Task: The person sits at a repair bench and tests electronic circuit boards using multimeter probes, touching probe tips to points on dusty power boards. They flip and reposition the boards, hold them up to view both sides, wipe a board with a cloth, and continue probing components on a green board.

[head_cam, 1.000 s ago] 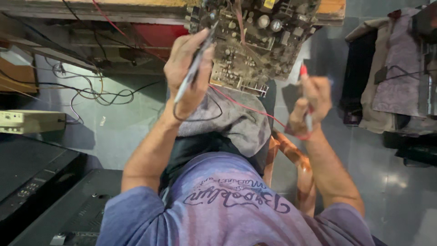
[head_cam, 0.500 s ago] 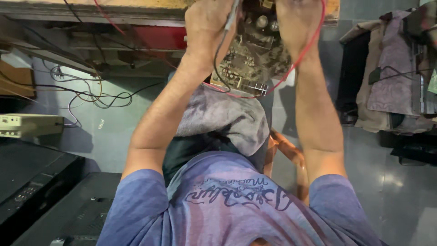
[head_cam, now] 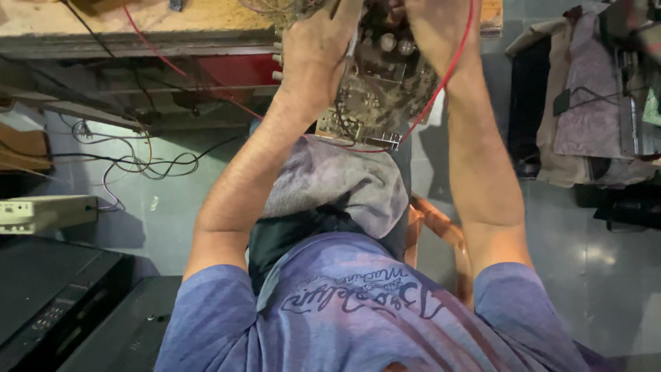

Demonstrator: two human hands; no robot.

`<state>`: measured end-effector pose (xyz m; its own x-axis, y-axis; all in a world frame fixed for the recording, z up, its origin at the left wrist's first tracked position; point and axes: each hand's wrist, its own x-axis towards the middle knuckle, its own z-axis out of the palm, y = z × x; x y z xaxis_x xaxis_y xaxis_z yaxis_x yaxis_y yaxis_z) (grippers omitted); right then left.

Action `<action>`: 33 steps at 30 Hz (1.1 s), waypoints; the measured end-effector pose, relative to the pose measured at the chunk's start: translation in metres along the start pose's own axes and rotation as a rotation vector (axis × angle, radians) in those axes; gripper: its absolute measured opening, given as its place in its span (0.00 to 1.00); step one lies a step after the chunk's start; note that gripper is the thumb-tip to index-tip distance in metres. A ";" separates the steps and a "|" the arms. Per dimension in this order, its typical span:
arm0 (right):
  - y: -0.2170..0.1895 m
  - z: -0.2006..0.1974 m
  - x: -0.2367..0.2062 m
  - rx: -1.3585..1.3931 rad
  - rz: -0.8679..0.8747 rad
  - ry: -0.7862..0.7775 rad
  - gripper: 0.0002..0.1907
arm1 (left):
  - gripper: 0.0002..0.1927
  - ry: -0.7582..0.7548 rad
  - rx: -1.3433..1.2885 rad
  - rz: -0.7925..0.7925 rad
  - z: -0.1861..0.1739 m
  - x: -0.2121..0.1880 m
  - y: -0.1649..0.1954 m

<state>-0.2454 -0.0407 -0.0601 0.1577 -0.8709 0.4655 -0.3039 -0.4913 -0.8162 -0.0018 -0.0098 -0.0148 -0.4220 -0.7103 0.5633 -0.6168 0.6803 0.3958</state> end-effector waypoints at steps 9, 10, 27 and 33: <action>-0.008 0.011 -0.001 0.044 0.160 0.118 0.11 | 0.17 0.080 0.108 0.040 0.014 0.008 -0.007; -0.001 0.013 0.003 0.038 0.347 0.161 0.12 | 0.17 0.078 0.114 0.055 0.013 0.009 -0.007; 0.013 0.020 -0.006 0.178 0.025 0.176 0.15 | 0.18 0.002 0.296 0.009 0.027 0.010 -0.006; 0.003 0.022 0.011 0.004 0.320 0.212 0.16 | 0.16 0.000 0.397 -0.020 0.046 0.013 -0.012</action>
<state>-0.2242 -0.0516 -0.0650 -0.1423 -0.9586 0.2468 -0.3030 -0.1952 -0.9328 -0.0311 -0.0352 -0.0458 -0.4074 -0.7228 0.5583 -0.8337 0.5438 0.0957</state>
